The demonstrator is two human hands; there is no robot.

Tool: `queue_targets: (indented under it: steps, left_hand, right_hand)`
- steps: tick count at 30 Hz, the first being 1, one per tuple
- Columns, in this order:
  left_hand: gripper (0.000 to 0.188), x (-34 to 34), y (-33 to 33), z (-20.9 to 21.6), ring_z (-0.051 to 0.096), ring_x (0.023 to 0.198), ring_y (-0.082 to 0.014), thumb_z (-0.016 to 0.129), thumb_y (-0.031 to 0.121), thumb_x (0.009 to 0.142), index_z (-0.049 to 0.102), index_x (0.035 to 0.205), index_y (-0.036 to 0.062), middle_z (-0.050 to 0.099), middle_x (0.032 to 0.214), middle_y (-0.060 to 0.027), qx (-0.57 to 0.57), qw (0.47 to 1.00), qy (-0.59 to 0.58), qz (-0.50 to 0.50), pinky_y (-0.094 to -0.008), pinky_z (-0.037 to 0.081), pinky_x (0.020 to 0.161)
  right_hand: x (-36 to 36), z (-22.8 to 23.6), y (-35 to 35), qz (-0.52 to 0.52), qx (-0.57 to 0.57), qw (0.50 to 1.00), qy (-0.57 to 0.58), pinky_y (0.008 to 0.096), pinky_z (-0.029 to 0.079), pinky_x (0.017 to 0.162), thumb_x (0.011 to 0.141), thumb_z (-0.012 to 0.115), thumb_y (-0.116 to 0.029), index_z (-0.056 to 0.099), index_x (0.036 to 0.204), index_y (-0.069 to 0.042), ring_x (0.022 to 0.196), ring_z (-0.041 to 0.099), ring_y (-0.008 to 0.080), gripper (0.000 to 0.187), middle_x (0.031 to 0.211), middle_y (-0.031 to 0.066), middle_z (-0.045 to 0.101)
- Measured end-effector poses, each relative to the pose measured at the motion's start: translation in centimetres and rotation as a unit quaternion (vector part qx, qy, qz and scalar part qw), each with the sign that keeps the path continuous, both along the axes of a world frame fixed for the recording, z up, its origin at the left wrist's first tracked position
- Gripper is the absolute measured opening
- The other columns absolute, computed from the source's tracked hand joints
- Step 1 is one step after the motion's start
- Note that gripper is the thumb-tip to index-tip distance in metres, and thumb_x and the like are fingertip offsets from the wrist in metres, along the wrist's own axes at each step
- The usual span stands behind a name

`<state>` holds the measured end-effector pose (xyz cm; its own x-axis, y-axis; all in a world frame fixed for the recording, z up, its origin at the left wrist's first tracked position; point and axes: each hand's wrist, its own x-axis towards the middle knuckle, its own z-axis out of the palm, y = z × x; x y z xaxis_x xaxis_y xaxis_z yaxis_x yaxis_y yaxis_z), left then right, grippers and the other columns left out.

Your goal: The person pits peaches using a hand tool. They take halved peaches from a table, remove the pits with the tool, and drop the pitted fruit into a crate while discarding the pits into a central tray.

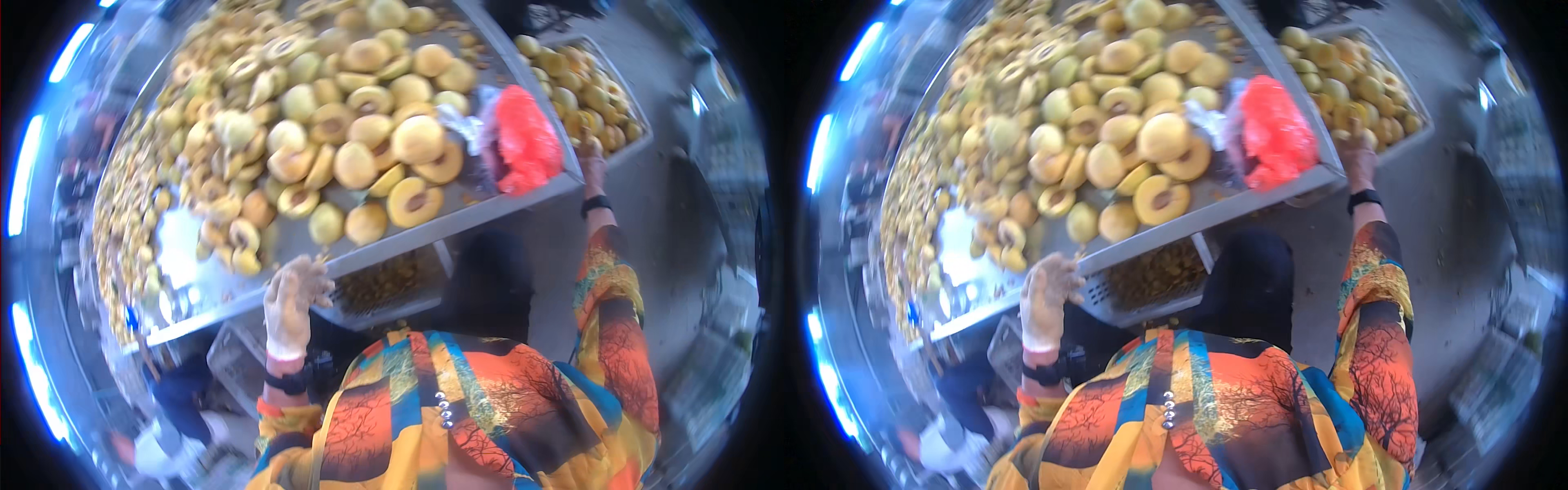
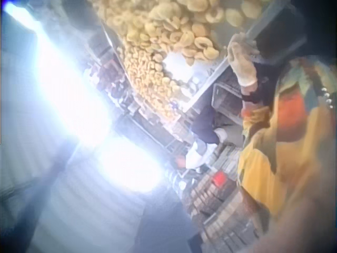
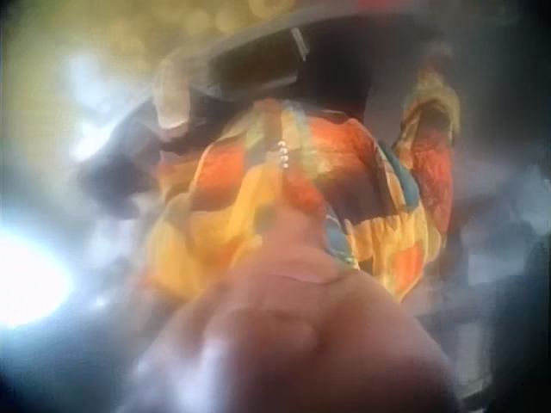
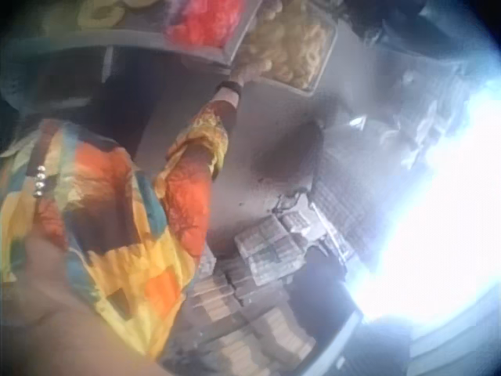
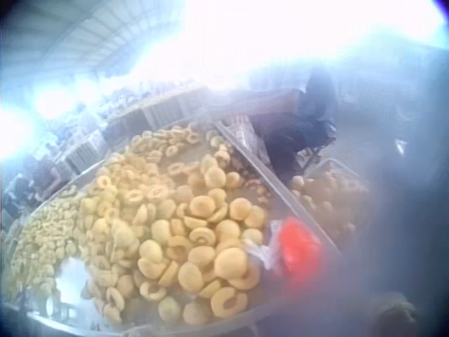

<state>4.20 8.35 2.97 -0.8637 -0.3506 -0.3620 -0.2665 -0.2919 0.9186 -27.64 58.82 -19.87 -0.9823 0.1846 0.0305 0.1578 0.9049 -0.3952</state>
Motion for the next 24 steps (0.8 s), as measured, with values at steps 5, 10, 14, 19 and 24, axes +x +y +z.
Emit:
queue_targets:
  steps: [5, 10, 14, 19, 24]
  left_hand:
    - [0.027, 0.8, -3.1, 0.8, 0.059, 0.071, -0.0102, 0.055, 0.021, 0.091, 0.058, 0.107, -0.0005, 0.064, 0.09, -0.0082, -0.271, 0.951, -0.019, 0.151, -0.0197, 0.047, 0.053]
    - [0.04, 1.8, -10.9, -0.5, 0.057, 0.095, -0.0351, 0.064, 0.037, 0.076, 0.059, 0.111, 0.0167, 0.058, 0.106, -0.0161, -0.754, 0.628, -0.183, 0.051, -0.0412, 0.046, 0.083]
    - [0.056, 0.4, -12.2, -1.9, 0.056, 0.098, -0.0336, 0.068, 0.042, 0.072, 0.053, 0.116, 0.0107, 0.054, 0.106, -0.0175, -0.722, 0.612, -0.313, -0.081, -0.0411, 0.046, 0.083]
    - [0.048, -0.4, -13.0, -3.3, 0.059, 0.09, -0.035, 0.068, 0.032, 0.071, 0.055, 0.109, 0.0065, 0.051, 0.104, -0.0214, -0.719, 0.599, -0.345, -0.069, -0.0412, 0.05, 0.076]
    - [0.039, 2.1, -12.5, -4.0, 0.061, 0.088, -0.0238, 0.061, 0.008, 0.08, 0.051, 0.116, 0.0005, 0.059, 0.104, -0.0152, -0.235, 0.95, 0.018, 0.206, -0.0332, 0.053, 0.073]
  right_hand:
    - [-4.3, -2.3, -0.5, 0.007, 0.076, 0.997, -0.018, 0.0428, 0.047, 0.076, 0.08, 0.058, -0.045, 0.057, 0.11, -0.008, 0.089, 0.06, 0.0345, 0.048, 0.092, 0.0202, 0.062]
    - [-0.5, 4.9, -5.2, -0.077, -0.089, 0.985, 0.125, 0.0341, 0.047, 0.057, 0.079, 0.062, -0.044, 0.061, 0.097, -0.002, 0.064, 0.06, 0.0235, 0.045, 0.076, 0.0122, 0.063]
    - [6.9, 14.6, -9.1, -0.112, -0.309, 0.939, 0.102, 0.0264, 0.04, 0.047, 0.084, 0.06, -0.036, 0.058, 0.104, 0.0, 0.052, 0.051, 0.0125, 0.042, 0.063, 0.0026, 0.055]
    - [15.7, 19.7, -16.3, 0.011, -0.433, 0.894, 0.114, 0.0174, 0.031, 0.039, 0.087, 0.059, -0.017, 0.057, 0.098, -0.004, 0.045, 0.039, 0.0024, 0.017, 0.063, -0.0031, 0.049]
    - [22.6, 19.0, -26.0, 0.218, -0.427, 0.875, 0.064, 0.0246, 0.048, 0.057, 0.084, 0.063, -0.015, 0.059, 0.1, -0.004, 0.06, 0.057, 0.0089, 0.02, 0.072, 0.0016, 0.062]
